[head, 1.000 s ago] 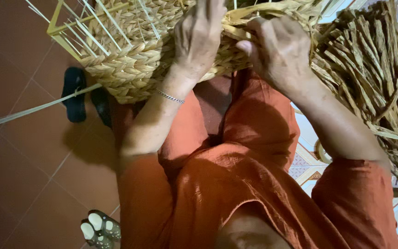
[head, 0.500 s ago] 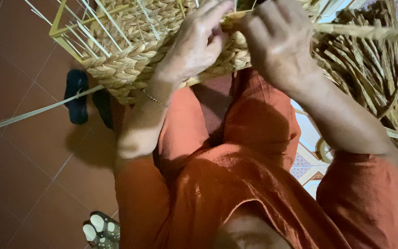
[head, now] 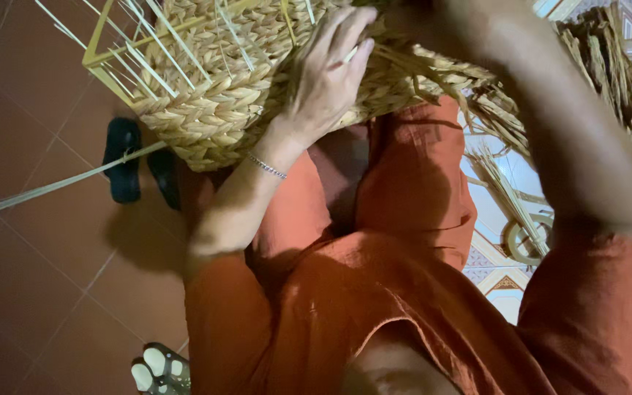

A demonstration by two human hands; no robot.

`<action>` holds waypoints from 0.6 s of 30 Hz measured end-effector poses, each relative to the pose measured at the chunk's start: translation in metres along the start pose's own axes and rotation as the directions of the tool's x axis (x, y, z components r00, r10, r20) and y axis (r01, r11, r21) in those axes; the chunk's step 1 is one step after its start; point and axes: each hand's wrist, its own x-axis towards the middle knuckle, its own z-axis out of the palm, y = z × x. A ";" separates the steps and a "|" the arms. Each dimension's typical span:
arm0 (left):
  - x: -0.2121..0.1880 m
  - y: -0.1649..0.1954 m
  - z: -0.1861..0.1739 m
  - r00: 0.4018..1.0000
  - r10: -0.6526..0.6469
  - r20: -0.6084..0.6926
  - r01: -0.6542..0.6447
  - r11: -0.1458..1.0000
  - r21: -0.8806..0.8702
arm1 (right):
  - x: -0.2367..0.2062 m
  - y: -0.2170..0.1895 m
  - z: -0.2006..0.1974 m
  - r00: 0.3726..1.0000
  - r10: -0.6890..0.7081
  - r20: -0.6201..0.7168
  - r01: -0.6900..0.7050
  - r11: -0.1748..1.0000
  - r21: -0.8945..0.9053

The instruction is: The person weaves a basket by hand, interlacing dried palm fronds through a vertical bamboo frame. They repeatedly pull and tuck strands to tighten the weave around the basket's rim.

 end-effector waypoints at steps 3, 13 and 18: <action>-0.004 0.006 -0.012 0.998 0.054 -0.024 -0.054 0.998 -0.015 | -0.016 0.015 0.019 0.991 -0.046 -0.128 0.055 0.996 0.066; 0.002 0.006 -0.002 0.997 -0.055 -0.054 0.052 0.998 -0.047 | -0.031 0.012 0.060 0.791 -0.310 -0.527 0.082 0.908 -0.411; -0.002 -0.001 0.011 0.990 -0.139 -0.006 0.139 0.989 0.046 | -0.087 0.028 0.067 0.908 0.111 -0.404 -0.023 0.976 0.216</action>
